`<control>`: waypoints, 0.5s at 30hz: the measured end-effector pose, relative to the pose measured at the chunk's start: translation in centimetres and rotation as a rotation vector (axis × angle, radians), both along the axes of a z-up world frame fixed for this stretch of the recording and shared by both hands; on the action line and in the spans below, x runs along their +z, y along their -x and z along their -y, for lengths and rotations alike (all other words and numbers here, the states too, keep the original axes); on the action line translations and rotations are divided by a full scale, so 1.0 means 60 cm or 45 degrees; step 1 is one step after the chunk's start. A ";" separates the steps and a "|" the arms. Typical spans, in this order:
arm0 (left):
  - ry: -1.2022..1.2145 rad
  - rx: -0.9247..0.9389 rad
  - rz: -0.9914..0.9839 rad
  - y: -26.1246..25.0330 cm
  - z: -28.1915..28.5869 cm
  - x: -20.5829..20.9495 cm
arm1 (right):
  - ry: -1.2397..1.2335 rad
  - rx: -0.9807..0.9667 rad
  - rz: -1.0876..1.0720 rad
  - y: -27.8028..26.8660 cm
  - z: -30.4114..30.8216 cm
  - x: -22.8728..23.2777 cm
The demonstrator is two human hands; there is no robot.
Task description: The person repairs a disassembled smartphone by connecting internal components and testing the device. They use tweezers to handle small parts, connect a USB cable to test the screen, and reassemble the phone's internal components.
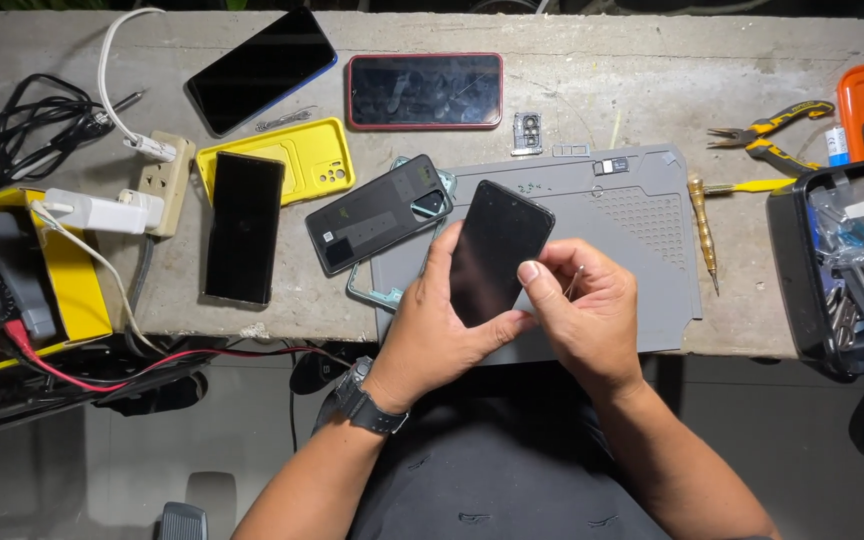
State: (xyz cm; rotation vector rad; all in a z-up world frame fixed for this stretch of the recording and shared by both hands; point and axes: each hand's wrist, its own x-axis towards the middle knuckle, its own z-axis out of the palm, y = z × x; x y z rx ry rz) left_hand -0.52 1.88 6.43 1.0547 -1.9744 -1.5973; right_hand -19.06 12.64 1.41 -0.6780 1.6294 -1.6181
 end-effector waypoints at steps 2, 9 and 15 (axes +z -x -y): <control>-0.024 -0.003 -0.012 0.010 0.001 0.008 | 0.012 -0.002 -0.010 0.003 -0.001 -0.002; -0.061 -0.014 -0.144 0.035 0.030 -0.026 | 0.066 0.007 -0.060 0.004 -0.001 -0.001; -0.589 -0.085 -0.539 0.045 0.051 -0.057 | 0.084 0.004 -0.176 0.013 0.008 0.016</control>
